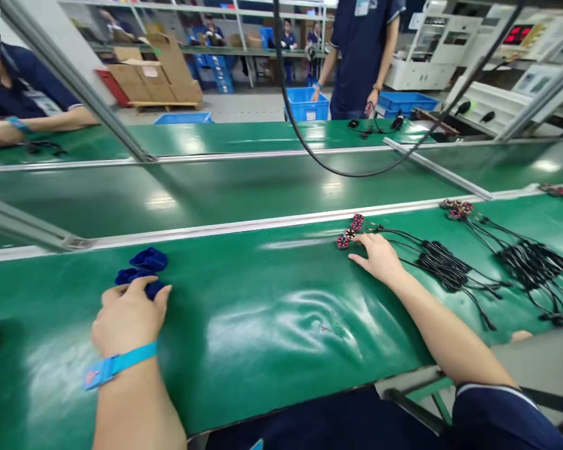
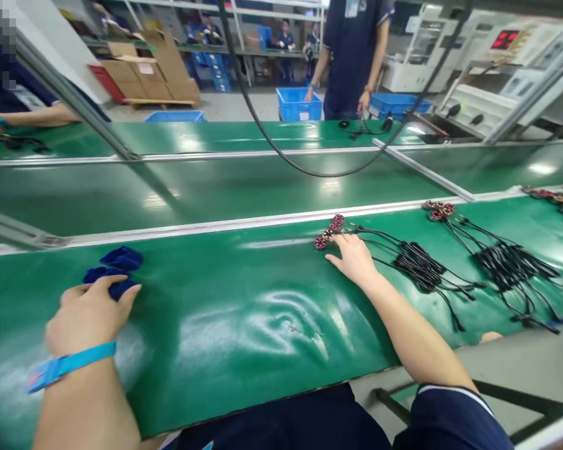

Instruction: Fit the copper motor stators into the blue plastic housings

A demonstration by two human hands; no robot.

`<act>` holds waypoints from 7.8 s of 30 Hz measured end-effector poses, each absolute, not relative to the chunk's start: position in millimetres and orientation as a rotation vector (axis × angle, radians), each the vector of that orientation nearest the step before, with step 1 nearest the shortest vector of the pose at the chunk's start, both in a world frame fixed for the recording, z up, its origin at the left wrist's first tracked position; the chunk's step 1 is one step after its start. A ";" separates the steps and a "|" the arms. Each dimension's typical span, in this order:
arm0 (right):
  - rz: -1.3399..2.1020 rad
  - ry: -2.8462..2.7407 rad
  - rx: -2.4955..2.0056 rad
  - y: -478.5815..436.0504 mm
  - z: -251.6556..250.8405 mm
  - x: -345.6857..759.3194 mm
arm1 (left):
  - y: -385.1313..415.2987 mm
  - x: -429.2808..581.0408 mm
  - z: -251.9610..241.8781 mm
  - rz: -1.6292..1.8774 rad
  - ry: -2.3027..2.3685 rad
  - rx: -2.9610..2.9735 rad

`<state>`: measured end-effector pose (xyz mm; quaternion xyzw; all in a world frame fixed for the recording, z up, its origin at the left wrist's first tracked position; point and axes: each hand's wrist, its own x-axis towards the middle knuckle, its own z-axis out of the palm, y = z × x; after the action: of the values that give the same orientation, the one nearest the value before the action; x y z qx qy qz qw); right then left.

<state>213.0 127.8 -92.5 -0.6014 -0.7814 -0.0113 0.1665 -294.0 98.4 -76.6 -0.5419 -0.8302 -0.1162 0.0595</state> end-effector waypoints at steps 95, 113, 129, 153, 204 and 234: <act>0.727 -2.208 -1.150 59.3 -47.5 131.6 | 56.0 -131.5 -89.2 -1.077 -1.304 -3.004; 0.998 -1.971 -1.227 50.3 -71.6 109.6 | 55.2 -126.7 -89.2 -0.862 -1.494 -3.067; 0.318 -2.247 -0.959 44.3 -89.3 89.9 | 54.0 -123.6 -83.5 -0.711 -1.575 -2.896; -0.301 -2.532 -0.732 49.5 -76.3 95.2 | 54.2 -127.0 -87.7 -0.830 -1.547 -2.857; 0.295 -2.278 -1.027 56.1 -103.6 77.5 | 29.5 -111.2 -72.9 -0.460 -0.908 -2.557; 0.023 -2.534 -1.012 49.4 -83.1 73.7 | 55.5 -138.8 -91.5 -1.059 -1.606 -2.903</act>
<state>73.7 49.4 -83.1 -0.3631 -0.9089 0.0082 0.2047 -138.8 55.5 -91.5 -0.8215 -0.4544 -0.2997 -0.1698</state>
